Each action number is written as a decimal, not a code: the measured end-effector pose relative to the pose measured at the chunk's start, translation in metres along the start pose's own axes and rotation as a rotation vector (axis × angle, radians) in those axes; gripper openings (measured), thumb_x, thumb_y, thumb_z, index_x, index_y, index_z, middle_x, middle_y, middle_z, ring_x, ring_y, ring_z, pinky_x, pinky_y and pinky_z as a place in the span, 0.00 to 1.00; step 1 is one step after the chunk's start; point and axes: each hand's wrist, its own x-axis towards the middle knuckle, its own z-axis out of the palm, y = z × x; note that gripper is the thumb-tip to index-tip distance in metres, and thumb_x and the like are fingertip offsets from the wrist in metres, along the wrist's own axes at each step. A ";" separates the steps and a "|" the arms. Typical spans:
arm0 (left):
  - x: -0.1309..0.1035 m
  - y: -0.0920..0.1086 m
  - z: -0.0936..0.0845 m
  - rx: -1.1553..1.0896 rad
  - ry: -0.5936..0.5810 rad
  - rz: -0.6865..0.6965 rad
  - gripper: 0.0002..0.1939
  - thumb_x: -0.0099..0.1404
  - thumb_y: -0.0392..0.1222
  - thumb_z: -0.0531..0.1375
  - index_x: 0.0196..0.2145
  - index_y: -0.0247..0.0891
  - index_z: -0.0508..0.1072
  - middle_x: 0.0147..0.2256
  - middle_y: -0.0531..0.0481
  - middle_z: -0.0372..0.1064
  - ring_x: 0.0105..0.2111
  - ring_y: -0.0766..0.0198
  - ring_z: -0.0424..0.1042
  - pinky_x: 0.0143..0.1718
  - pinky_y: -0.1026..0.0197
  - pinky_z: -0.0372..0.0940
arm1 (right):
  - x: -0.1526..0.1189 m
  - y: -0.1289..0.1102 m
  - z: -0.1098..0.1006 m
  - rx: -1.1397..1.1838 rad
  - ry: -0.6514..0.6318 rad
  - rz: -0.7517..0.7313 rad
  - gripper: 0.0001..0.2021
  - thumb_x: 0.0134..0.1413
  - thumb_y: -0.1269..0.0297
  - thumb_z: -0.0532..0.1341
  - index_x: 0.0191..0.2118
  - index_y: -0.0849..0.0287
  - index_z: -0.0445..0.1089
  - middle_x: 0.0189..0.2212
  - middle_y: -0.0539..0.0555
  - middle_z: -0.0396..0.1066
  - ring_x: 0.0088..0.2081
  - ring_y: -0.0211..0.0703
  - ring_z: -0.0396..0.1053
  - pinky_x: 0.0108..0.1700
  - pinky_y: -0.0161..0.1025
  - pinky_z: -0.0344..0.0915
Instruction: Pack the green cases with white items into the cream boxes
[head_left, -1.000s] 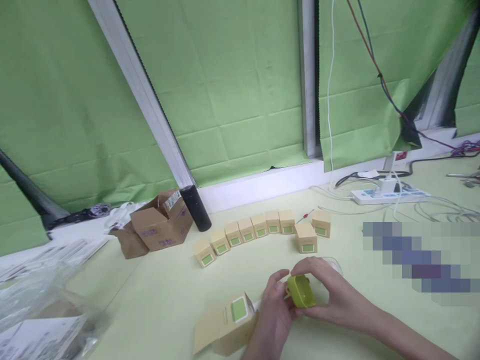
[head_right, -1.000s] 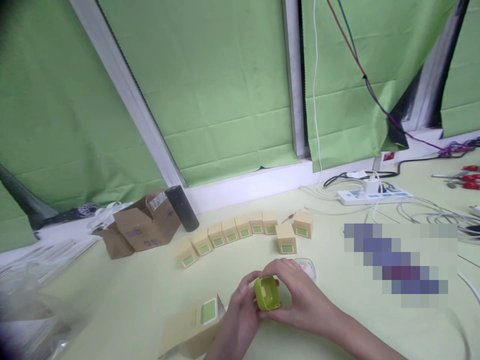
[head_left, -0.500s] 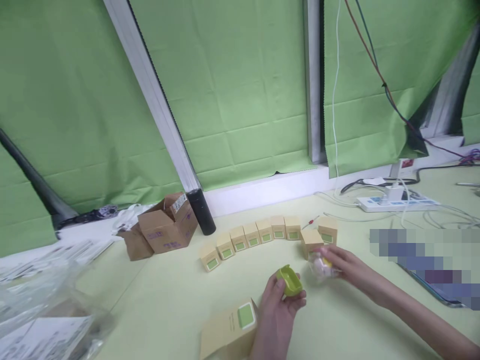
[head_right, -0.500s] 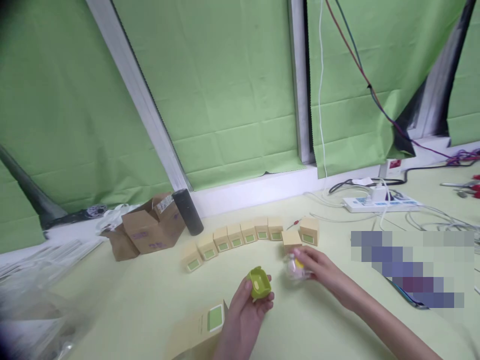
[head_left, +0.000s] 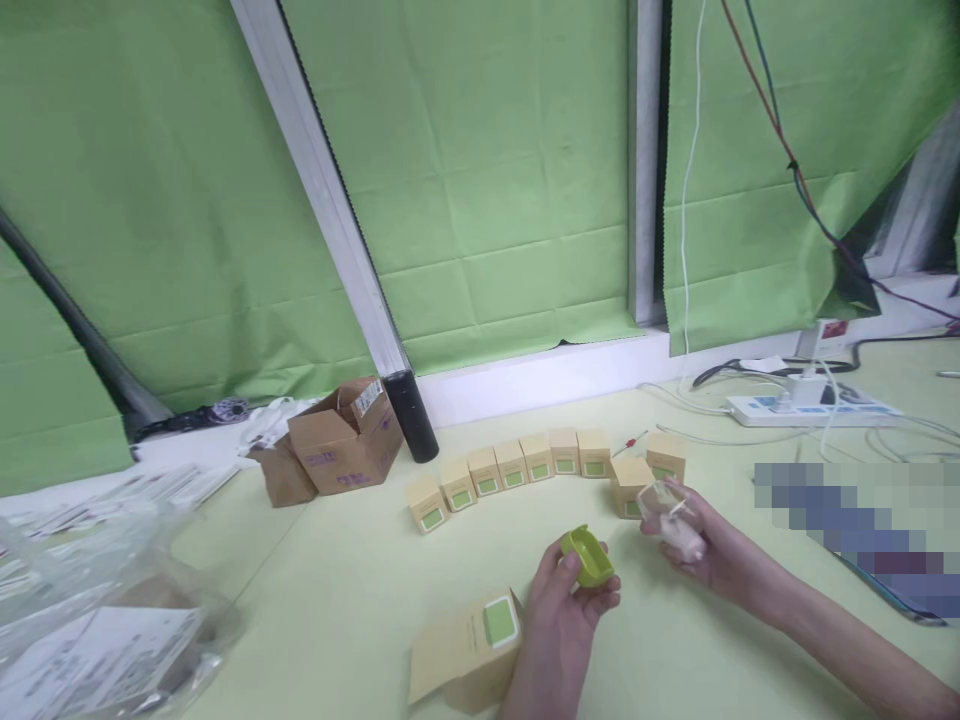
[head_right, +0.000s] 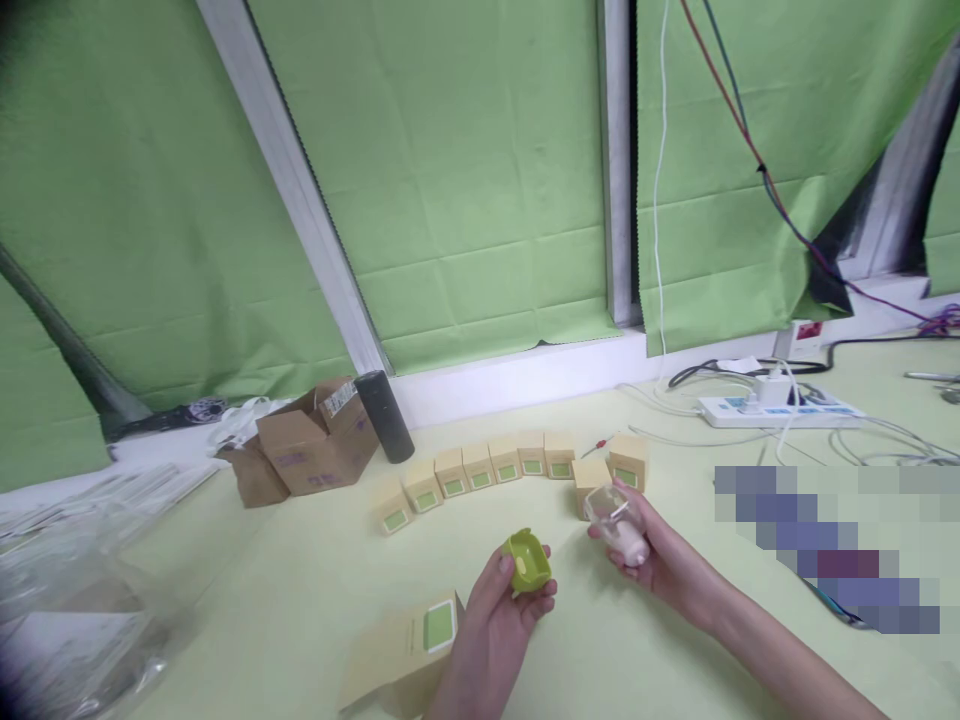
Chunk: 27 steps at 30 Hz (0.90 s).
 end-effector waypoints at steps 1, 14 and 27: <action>0.000 0.000 0.000 0.000 -0.002 -0.006 0.19 0.56 0.45 0.63 0.43 0.33 0.70 0.40 0.41 0.71 0.32 0.61 0.72 0.36 0.60 0.63 | -0.003 -0.003 0.002 -0.250 0.048 -0.127 0.13 0.53 0.50 0.58 0.34 0.55 0.67 0.28 0.49 0.71 0.23 0.36 0.67 0.23 0.32 0.64; 0.002 -0.003 -0.003 0.183 0.048 -0.035 0.27 0.56 0.49 0.63 0.50 0.38 0.62 0.42 0.42 0.68 0.33 0.55 0.74 0.31 0.56 0.67 | -0.031 -0.012 0.027 -0.795 0.134 -0.582 0.13 0.56 0.57 0.53 0.46 0.52 0.56 0.41 0.54 0.66 0.41 0.47 0.69 0.40 0.44 0.67; -0.005 -0.012 0.000 0.155 -0.101 -0.063 0.25 0.50 0.37 0.66 0.46 0.39 0.65 0.45 0.43 0.65 0.38 0.56 0.69 0.37 0.53 0.65 | -0.047 0.001 0.047 -0.731 -0.177 -0.559 0.15 0.52 0.59 0.62 0.47 0.51 0.68 0.47 0.54 0.71 0.50 0.51 0.67 0.51 0.48 0.64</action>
